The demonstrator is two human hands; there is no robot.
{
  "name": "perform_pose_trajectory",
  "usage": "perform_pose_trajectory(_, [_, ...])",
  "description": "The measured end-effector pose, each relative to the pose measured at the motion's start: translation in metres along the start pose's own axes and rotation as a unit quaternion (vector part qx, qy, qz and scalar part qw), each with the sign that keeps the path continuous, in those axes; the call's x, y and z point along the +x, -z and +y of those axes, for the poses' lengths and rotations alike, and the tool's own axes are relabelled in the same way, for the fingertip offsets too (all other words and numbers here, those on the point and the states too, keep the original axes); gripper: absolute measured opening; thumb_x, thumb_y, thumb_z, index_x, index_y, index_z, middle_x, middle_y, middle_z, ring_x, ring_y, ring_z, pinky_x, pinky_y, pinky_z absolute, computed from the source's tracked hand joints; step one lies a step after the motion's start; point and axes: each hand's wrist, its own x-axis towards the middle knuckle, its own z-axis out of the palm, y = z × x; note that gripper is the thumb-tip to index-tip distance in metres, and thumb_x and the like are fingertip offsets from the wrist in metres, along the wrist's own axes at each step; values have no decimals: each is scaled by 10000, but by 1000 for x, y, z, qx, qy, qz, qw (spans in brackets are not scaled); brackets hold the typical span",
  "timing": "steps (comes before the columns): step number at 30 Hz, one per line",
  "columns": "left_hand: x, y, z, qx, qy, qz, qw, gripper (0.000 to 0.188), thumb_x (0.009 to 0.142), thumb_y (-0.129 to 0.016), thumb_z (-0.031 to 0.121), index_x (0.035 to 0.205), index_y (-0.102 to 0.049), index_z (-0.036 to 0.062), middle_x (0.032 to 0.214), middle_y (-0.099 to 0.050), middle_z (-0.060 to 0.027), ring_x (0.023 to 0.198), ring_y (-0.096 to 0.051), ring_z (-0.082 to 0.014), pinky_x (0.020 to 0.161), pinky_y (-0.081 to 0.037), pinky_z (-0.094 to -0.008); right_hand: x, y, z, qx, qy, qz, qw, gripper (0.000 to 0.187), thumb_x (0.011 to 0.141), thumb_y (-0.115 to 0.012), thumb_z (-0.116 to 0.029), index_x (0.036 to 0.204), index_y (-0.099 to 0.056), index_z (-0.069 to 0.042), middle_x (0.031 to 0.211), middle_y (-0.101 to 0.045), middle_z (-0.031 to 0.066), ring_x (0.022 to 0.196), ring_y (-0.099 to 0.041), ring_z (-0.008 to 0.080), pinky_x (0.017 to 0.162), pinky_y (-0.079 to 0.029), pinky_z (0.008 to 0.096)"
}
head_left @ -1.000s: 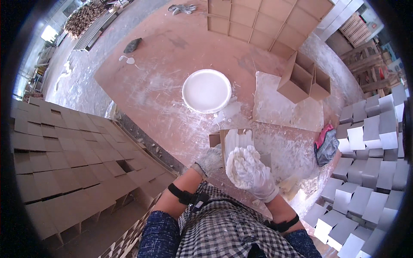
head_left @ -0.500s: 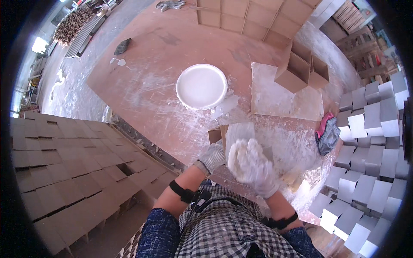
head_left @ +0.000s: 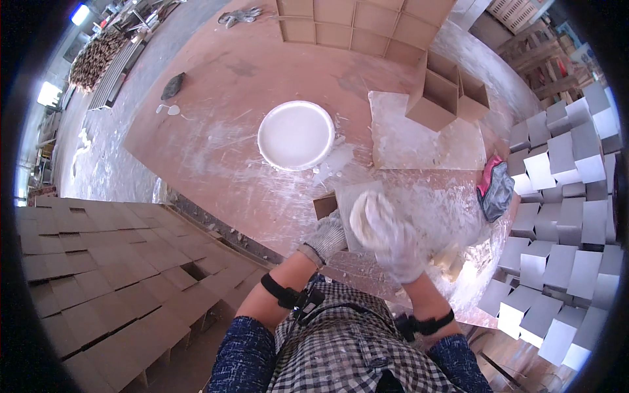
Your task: The person scoops a white paste from a bucket and applies it to the edges of small cardboard boxes using a gloved hand. They repeatedly pick up boxes, apply the paste, and place them aside in a stack.
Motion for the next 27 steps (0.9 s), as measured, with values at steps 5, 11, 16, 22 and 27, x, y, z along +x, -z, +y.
perform_pose_trajectory(5, [17,-19,-9,-38,9,-13,999,475,871,-538,301,1280,-453,75,1278,-486,-145,1175,-475,-255,944,-418,-351,26,2,1,106,-23,67,992,397,742,-552,-87,1136,-519,-45,1258,-495,159,1179,-469,341,1016,-362,472])
perform_pose_trajectory(11, [24,-33,-20,68,8,17,998,401,858,-513,297,1215,-536,114,1191,-544,-151,1156,-487,-267,880,-449,-384,-58,-8,-40,105,-63,87,989,527,706,-673,-93,1199,-494,-44,1266,-486,199,1129,-509,370,956,-426,468])
perform_pose_trajectory(16, [44,-88,-104,-438,-163,99,879,414,866,-483,207,1255,-497,66,1245,-521,-170,1141,-509,-275,928,-419,-398,-69,4,-38,215,-198,169,942,540,684,-717,-59,1180,-507,-17,1214,-518,213,1025,-575,384,795,-529,398])
perform_pose_trajectory(22, [39,-77,-120,-249,-172,101,948,418,869,-471,171,1271,-481,56,1245,-520,-173,1145,-504,-279,960,-395,-382,-4,15,-36,210,-160,106,959,488,693,-668,-47,1171,-570,-62,1265,-523,81,1186,-467,349,931,-453,406])
perform_pose_trajectory(27, [21,-59,-55,-235,-14,126,964,391,925,-467,243,1272,-462,63,1251,-504,-107,1133,-490,-220,954,-403,-332,5,-11,-10,153,-140,143,968,520,694,-638,-62,1203,-533,-45,1271,-510,96,1214,-439,329,1009,-373,428])
